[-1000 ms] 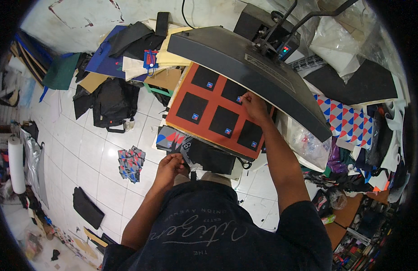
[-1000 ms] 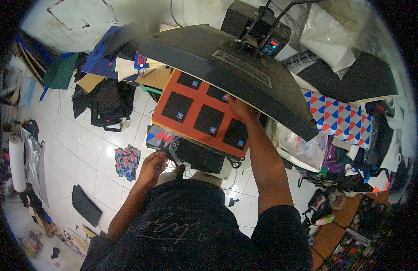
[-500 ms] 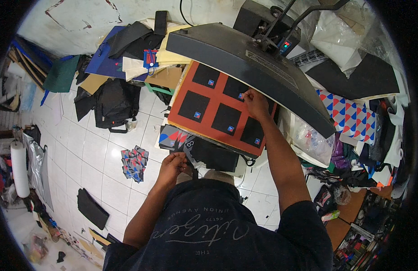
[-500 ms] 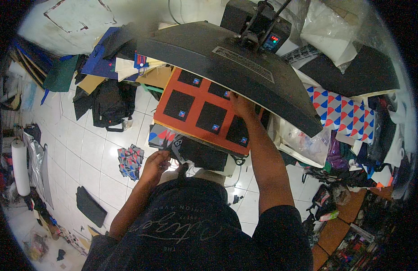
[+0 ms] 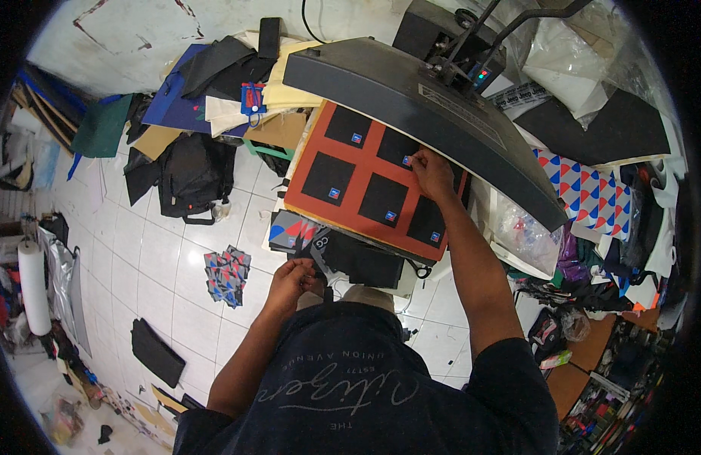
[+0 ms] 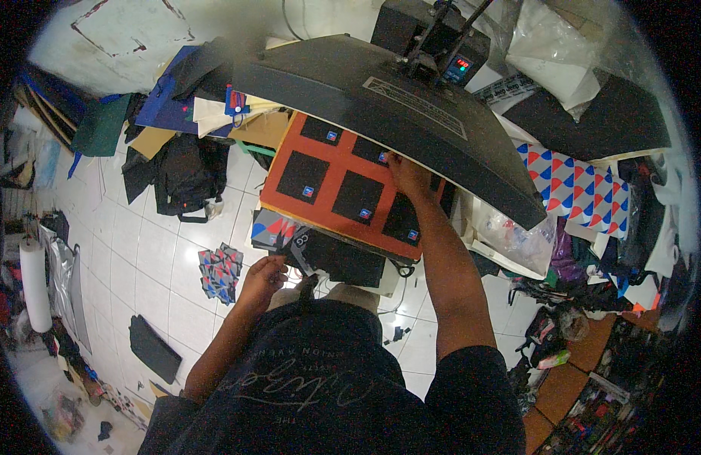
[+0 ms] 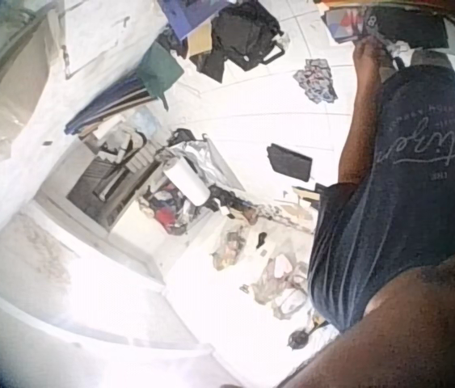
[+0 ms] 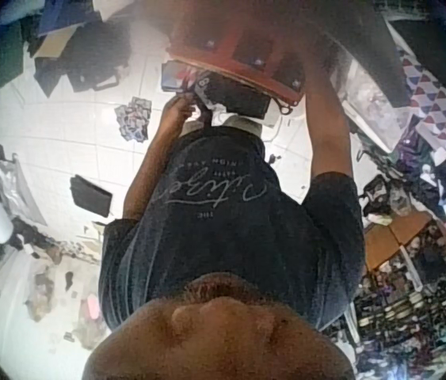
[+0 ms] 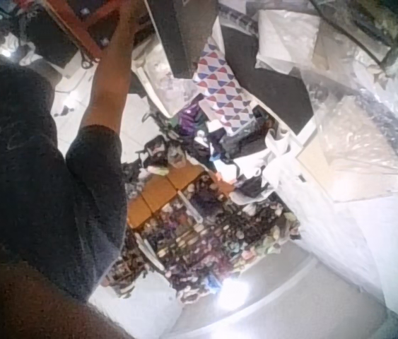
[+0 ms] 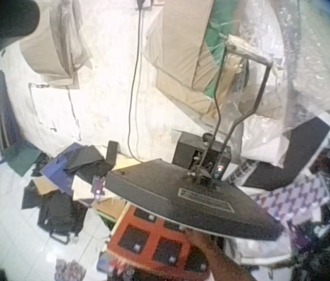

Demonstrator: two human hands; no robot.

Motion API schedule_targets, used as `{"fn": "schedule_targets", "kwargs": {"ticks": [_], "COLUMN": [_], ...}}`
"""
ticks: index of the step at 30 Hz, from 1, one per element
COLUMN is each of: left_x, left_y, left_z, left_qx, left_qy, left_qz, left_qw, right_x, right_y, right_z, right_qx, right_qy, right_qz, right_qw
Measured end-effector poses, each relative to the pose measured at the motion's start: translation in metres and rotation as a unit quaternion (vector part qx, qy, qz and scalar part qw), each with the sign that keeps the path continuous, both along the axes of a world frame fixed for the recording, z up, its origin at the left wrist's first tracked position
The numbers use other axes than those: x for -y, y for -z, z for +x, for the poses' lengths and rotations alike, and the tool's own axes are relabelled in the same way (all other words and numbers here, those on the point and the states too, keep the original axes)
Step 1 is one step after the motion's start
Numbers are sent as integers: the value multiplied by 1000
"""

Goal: The person places patterned transfer sheets onto a heat press, closes the press, and then removes the finished transfers. They then place black rectangular fabric pieces onto the press and apply small blue stickers to each piece before closing the press again.

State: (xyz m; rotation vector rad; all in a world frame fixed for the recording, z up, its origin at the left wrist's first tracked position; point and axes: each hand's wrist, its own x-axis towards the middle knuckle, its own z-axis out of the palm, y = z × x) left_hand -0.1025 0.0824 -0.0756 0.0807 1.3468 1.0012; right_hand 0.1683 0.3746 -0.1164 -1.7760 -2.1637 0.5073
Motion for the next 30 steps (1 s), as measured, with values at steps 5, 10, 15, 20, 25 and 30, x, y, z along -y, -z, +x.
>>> {"fn": "schedule_targets", "kwargs": {"ticks": [5,10,15,20,25,30], "left_x": [2,3,2,4,5,6], "left_y": [4,6,3,5,7,14], "left_z": [-1,-1,-1,-2,-2,-4], "left_qx": [-15,-10,-18,-10,-31,-30], "left_qy": [7,11,18,20,39,47], "left_qz": [-11,-11,-14,-8,-10,-1], "left_qw": [1000,1000,1000,1000,999,998], "right_x": [-3,-4,-2,0,-3,-6], "right_y": [8,11,0,-1,6,10], "right_z": [3,4,-1,-2,1,4], "right_qx": [-1,3,-10,-9,-2,-18], "right_qy": [-31,-33,-19,-29,-23,-59], "right_qz": [37,44,6,40,30,59], "right_qw": [999,998,1000,999,999,996]}}
